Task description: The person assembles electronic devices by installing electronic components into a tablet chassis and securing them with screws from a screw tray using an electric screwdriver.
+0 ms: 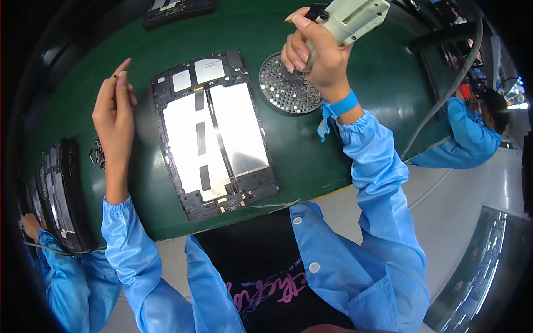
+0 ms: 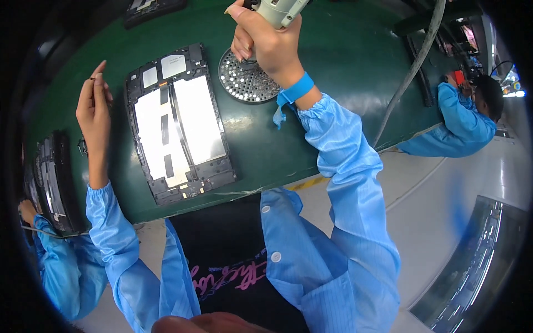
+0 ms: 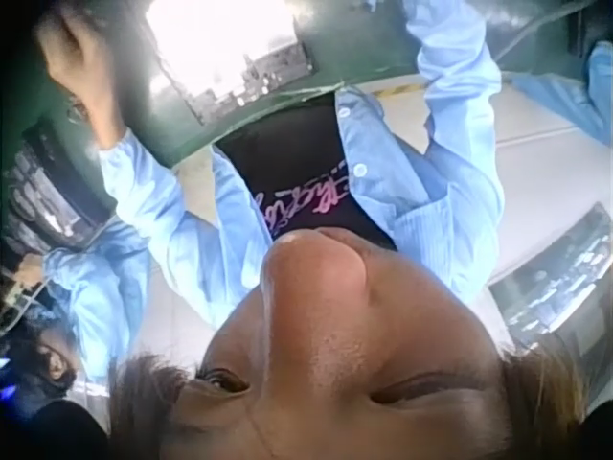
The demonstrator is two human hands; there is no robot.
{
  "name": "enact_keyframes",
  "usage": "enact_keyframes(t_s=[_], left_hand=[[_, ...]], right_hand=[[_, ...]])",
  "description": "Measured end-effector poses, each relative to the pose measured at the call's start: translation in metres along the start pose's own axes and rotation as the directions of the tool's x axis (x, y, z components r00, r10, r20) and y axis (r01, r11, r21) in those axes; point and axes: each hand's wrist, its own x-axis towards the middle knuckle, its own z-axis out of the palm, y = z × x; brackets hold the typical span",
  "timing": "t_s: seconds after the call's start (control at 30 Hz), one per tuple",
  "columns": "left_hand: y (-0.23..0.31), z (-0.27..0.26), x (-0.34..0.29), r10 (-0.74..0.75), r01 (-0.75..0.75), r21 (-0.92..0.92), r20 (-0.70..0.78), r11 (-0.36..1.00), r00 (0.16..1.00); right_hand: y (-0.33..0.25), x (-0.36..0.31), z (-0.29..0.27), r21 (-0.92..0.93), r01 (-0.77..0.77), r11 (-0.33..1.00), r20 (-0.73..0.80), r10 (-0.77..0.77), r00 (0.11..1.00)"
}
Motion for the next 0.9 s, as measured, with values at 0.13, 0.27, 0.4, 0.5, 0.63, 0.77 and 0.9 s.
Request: enact_keyframes(t_s=[0.13, 0.27, 0.4, 0.5, 0.63, 0.77, 0.9], left_hand=[[-0.009, 0.001, 0.0, -0.116, 0.114, -0.052, -0.039, 0.992, 0.993], [-0.01, -0.003, 0.0, -0.197, 0.183, -0.224, -0.038, 0.957, 0.98], [-0.009, -0.003, 0.004, -0.226, 0.22, -0.176, -0.017, 0.959, 0.974], [-0.017, -0.005, 0.006, -0.212, 0.205, -0.204, -0.015, 0.957, 0.977], [-0.022, -0.007, 0.006, -0.195, 0.192, -0.256, 0.015, 0.947, 0.981], [-0.019, -0.005, 0.007, -0.212, 0.209, -0.253, 0.016, 0.944, 0.977], [-0.018, -0.002, 0.007, -0.253, 0.25, -0.37, 0.042, 0.895, 0.967]], right_hand=[[0.004, -0.002, 0.0, 0.011, -0.036, 0.999, 0.003, 0.036, 0.999], [0.008, -0.002, -0.002, 0.022, -0.029, 0.999, 0.026, 0.028, 0.999], [0.007, -0.003, -0.003, 0.018, -0.036, 0.999, 0.007, 0.036, 0.999], [0.006, -0.004, -0.002, 0.009, -0.024, 1.0, -0.005, 0.024, 1.0], [0.004, -0.004, 0.0, 0.005, -0.03, 1.0, -0.009, 0.03, 1.0], [0.008, -0.004, -0.004, 0.015, -0.03, 0.999, -0.006, 0.03, 1.0], [0.009, -0.002, -0.005, -0.004, -0.053, 0.999, -0.006, 0.053, 0.999]])
